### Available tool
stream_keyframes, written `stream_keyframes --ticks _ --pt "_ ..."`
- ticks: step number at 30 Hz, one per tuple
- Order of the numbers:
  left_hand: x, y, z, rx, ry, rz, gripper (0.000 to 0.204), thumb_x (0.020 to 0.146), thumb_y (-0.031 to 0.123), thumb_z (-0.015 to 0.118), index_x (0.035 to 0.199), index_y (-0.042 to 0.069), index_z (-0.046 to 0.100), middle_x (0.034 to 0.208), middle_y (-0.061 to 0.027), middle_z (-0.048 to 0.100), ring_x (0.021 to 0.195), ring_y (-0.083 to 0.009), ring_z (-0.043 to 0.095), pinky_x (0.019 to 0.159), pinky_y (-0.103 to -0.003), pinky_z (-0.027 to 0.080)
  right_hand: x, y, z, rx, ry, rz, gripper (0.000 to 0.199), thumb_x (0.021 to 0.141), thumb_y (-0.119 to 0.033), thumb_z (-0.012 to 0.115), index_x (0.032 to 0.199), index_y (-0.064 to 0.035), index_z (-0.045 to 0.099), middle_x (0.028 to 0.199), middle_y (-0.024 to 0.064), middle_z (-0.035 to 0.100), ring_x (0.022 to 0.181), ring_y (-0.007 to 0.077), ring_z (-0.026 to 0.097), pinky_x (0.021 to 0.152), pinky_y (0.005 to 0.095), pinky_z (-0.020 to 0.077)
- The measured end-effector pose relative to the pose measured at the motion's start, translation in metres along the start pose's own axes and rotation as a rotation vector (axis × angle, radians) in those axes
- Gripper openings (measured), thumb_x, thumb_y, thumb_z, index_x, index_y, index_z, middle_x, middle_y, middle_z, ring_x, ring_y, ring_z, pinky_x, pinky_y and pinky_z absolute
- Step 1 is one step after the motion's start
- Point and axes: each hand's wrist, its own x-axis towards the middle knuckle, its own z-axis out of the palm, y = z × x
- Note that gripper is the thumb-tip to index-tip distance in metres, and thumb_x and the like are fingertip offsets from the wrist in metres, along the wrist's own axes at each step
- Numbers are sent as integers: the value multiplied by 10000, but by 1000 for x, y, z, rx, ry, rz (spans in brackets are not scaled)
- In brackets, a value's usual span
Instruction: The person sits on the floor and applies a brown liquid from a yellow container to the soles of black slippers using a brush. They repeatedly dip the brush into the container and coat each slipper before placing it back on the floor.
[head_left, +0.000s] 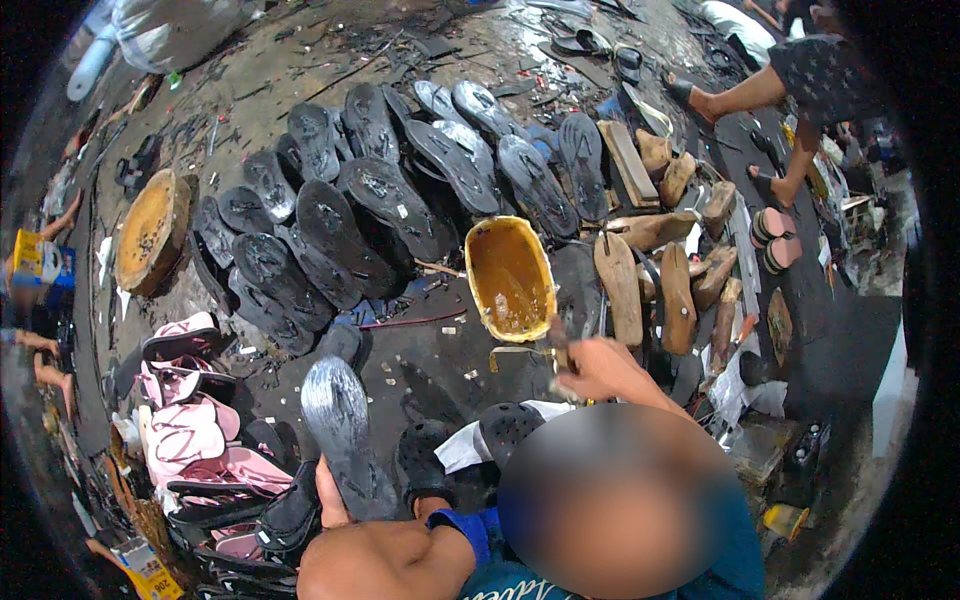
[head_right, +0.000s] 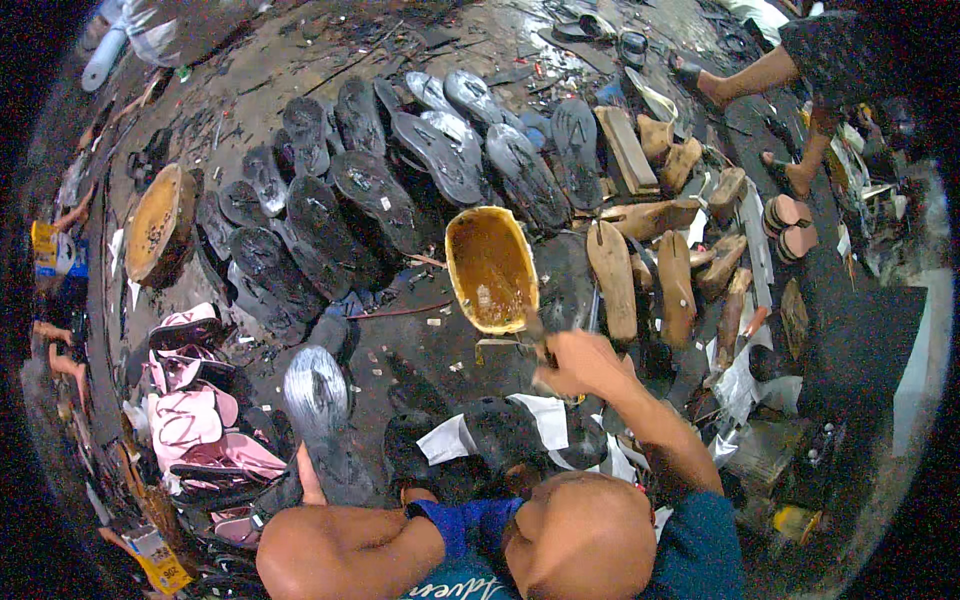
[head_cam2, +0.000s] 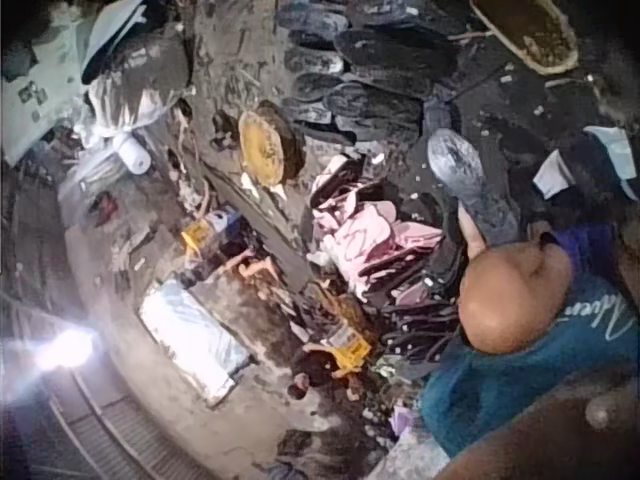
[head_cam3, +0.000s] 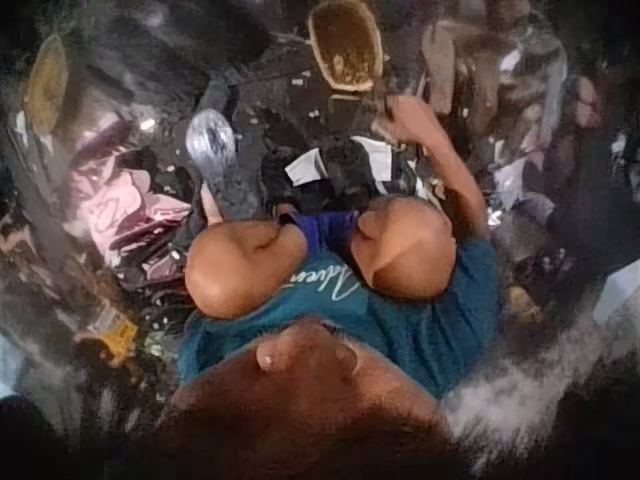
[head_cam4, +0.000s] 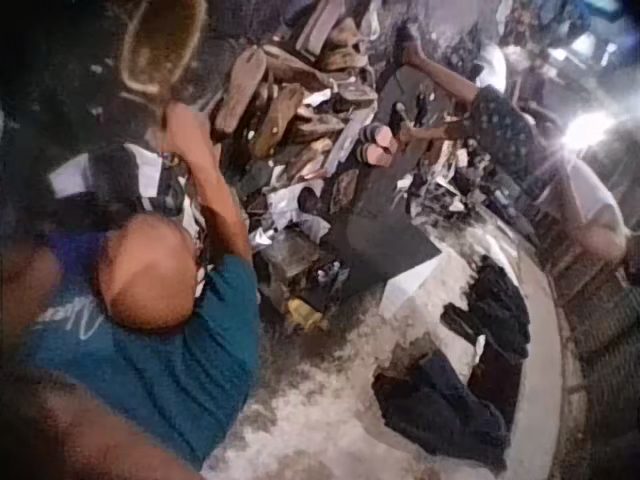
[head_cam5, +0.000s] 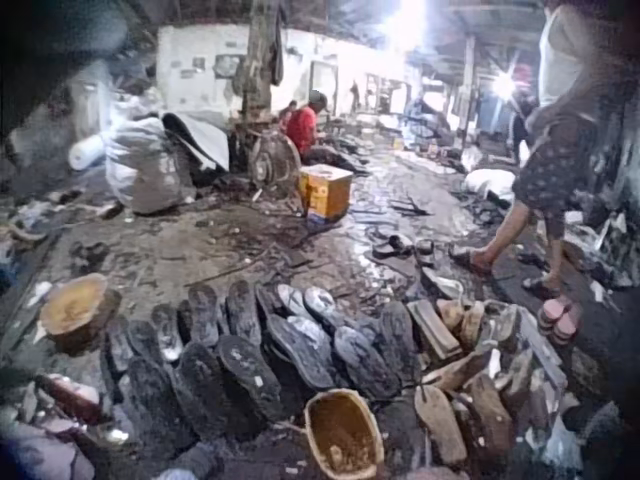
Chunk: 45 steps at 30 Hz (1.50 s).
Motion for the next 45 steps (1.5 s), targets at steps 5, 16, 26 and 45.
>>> stream_keyframes --ticks 5,16,26,45 --pt "31 37 78 -44 -127 25 564 1016 465 388 1267 14 615 1109 -141 707 1001 -262 685 916 -454 560 -4 -44 13 1111 174 -207 246 906 -187 770 1101 -48 715 988 43 745 895 119 668 816 326 549" --pt "27 64 202 -241 -369 63 483 1022 432 409 1156 41 659 1012 -121 718 861 -272 703 828 -433 591 31 -163 -2 554 496 -1117 433 812 -112 726 1240 -133 666 1119 93 694 974 285 653 863 418 482" --pt "58 70 186 -220 -477 277 509 1014 422 440 1223 3 637 1139 -141 709 1014 -274 682 915 -425 562 -1 -176 6 573 256 -1098 306 829 -163 755 1130 -126 722 1047 64 708 936 232 677 851 374 484" --pt "18 46 233 -37 -290 -67 410 1040 374 506 1206 36 668 1077 -97 725 941 -205 707 871 -342 579 59 -166 -28 301 675 -1062 396 737 -122 682 1125 -203 696 893 35 662 856 269 630 744 438 410"
